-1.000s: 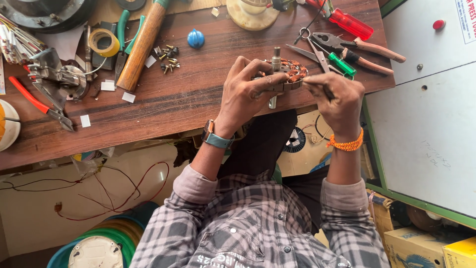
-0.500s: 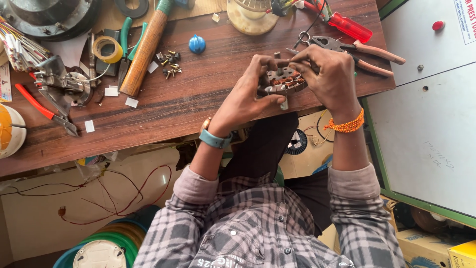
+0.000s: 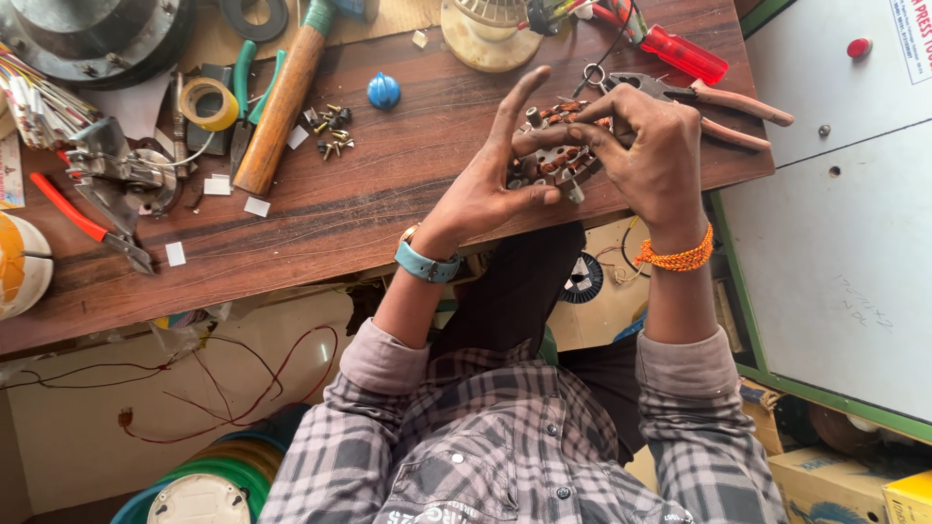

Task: The person works on an electric motor armature at a cluttered workbench, holding the wound rotor and using a small hand tool to work on its components, turning the assembly and manipulating small parts by hand throughout the clip.

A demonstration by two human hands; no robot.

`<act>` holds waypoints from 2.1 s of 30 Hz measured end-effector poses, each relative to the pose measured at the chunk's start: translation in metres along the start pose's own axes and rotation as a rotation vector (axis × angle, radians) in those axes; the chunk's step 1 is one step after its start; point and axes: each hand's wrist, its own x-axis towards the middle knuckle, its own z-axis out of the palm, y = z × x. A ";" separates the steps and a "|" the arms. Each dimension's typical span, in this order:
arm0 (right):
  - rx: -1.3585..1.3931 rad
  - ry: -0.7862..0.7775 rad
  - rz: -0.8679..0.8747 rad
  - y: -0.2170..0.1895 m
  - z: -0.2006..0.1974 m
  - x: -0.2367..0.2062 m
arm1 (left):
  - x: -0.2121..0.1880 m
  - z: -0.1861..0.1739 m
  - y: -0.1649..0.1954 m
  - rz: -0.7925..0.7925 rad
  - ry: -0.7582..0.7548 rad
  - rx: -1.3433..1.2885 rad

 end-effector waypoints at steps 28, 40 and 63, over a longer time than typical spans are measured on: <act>0.709 0.335 0.375 0.039 0.060 -0.077 | 0.004 0.021 0.029 0.048 0.125 0.602; 0.658 0.334 0.397 0.038 0.068 -0.074 | 0.003 0.066 0.020 0.127 0.455 1.055; 0.419 0.283 0.343 0.053 0.046 -0.099 | -0.032 -0.019 0.035 0.248 0.256 1.015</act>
